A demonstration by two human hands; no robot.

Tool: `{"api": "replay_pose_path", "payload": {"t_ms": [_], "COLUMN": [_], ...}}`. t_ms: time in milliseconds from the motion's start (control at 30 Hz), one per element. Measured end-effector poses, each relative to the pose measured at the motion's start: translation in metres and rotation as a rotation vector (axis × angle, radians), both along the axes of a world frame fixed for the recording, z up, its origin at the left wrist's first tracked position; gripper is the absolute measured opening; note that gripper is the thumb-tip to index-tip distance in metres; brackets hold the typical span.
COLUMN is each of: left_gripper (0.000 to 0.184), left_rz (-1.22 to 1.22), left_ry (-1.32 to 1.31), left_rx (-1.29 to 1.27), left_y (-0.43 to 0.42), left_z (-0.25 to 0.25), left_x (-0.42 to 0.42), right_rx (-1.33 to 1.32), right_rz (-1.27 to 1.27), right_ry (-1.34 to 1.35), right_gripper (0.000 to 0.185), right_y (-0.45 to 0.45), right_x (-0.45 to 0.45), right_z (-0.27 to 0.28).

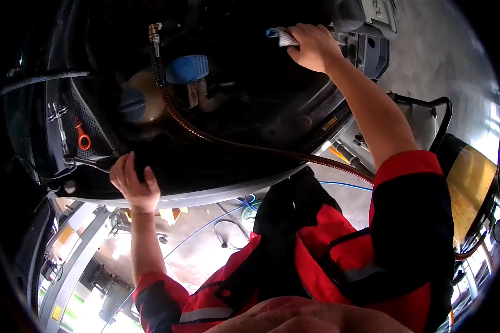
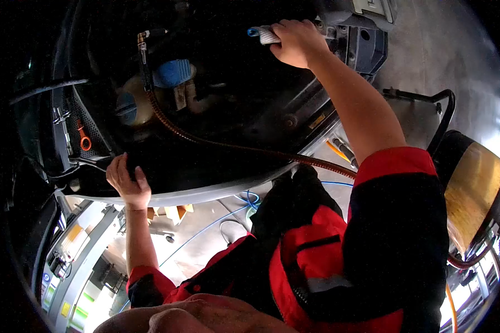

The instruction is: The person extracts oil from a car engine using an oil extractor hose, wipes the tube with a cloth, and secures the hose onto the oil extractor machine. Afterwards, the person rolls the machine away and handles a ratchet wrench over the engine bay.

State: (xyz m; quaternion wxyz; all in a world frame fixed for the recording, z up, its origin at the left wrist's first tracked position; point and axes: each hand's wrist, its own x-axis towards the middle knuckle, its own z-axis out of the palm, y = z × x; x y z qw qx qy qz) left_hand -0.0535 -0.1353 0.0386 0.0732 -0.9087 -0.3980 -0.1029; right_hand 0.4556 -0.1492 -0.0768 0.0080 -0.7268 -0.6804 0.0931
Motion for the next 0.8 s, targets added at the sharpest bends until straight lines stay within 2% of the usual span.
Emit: {"api": "replay_pose_path", "payload": {"t_ms": [167,333,433,667,800], "left_gripper": [0.037,0.031,0.031,0.029,0.029], "left_rz": [0.017,0.075,0.077,0.128,0.169], "left_ry": [-0.039,0.042,0.035,0.056,0.033], "left_rx": [-0.008,-0.065,-0.091,-0.14,-0.131], "left_y": [-0.003,-0.002,-0.001,0.0,0.0], "left_z": [0.0,0.001,0.001,0.001,-0.001], "left_x": [-0.001,0.002,0.003,0.007,0.007], "right_rx": [0.02,-0.025,0.077,0.057,-0.136], "right_rz": [-0.016,-0.029,-0.029,-0.064,-0.058], "right_ry": [0.049,0.063,0.106,0.116,0.09], "right_gripper": [0.044,0.046,0.041,0.045,0.052], "right_y": [0.0,0.001,0.0,-0.002,0.005], "right_x": [0.002,0.001,0.0,-0.001,-0.002], "right_z": [-0.006,-0.005,0.0,0.004,0.012]}}
